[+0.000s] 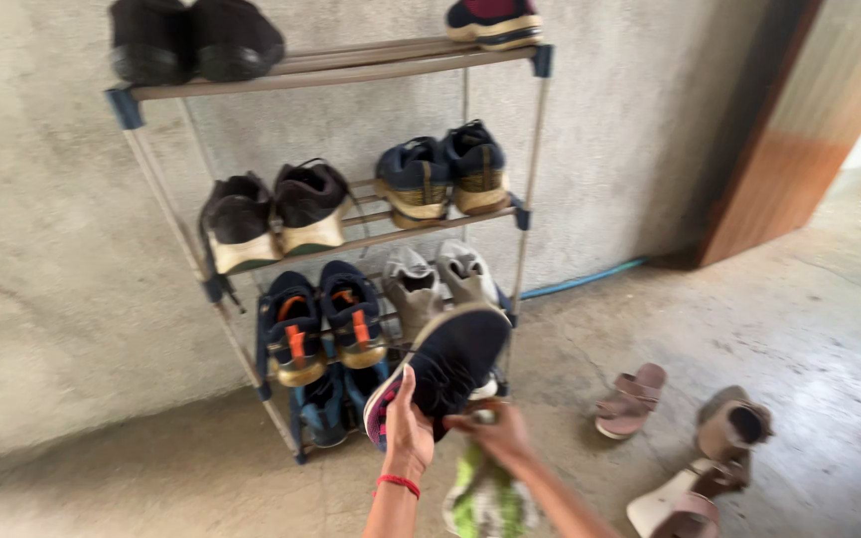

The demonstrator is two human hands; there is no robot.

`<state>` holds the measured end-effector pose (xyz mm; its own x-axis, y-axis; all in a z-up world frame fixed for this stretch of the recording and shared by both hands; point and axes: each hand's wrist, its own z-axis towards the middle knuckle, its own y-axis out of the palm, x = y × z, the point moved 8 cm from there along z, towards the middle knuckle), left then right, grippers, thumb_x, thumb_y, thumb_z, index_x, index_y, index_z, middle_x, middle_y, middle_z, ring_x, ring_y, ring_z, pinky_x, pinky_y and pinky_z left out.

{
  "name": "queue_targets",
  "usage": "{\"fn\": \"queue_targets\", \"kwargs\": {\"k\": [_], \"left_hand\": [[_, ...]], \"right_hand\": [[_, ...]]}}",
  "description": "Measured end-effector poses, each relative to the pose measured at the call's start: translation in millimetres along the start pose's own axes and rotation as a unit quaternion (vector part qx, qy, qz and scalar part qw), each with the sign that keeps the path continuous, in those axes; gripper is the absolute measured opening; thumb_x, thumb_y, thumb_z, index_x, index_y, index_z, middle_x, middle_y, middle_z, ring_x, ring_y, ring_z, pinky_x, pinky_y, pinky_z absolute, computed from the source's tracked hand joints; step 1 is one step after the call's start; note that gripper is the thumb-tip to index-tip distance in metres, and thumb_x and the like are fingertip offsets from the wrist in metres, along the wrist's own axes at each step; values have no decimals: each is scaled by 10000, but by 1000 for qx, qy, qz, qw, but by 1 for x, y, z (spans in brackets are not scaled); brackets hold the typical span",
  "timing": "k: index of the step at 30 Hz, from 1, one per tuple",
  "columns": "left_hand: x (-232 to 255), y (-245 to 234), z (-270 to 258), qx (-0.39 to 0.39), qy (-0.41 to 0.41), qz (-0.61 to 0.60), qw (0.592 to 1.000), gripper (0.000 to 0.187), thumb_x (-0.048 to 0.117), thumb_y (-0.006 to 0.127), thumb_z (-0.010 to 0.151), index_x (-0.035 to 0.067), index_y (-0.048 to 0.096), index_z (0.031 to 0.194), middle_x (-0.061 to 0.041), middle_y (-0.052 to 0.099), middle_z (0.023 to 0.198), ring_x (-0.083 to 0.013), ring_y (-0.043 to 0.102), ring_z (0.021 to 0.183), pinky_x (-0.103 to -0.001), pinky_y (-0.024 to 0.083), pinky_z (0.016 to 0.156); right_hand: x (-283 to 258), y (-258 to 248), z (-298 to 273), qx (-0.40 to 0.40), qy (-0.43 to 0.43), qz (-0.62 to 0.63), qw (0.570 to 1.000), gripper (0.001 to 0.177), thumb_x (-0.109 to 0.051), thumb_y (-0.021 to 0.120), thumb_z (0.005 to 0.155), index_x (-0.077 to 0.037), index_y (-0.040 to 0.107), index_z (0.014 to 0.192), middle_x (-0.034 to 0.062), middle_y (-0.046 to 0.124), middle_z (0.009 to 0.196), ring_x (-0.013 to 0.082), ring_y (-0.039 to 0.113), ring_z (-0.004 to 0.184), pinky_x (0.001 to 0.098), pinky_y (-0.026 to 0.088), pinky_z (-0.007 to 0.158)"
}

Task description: The person wipes several pairs of shoes and sandals with a cloth. They pick up each item from the floor or a shoe rack, wipe it, and place it back on the rack.

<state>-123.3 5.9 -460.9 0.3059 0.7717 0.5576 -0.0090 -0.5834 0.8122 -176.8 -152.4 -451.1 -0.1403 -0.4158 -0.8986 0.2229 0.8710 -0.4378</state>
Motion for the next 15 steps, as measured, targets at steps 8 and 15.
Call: {"fn": "queue_targets", "kwargs": {"k": [8,15], "left_hand": [[-17,-136,34,105,14,173,979,562,595,636,1037,36,627,1088,-138,373,904,-282,334,722,-476,247,637],[-17,-48,0,-20,-45,-62,997,641,537,616,900,74,617,1343,-97,667,1327,-248,609,1237,-424,444,1072]], "right_hand": [[19,-73,42,315,-175,407,840,279,-162,661,877,-13,526,1071,60,539,1095,209,545,1029,357,451,938],[-100,43,-14,162,-374,-103,907,520,-208,733,758,-173,580,1254,55,600,1303,267,546,1211,503,450,1004]]}}
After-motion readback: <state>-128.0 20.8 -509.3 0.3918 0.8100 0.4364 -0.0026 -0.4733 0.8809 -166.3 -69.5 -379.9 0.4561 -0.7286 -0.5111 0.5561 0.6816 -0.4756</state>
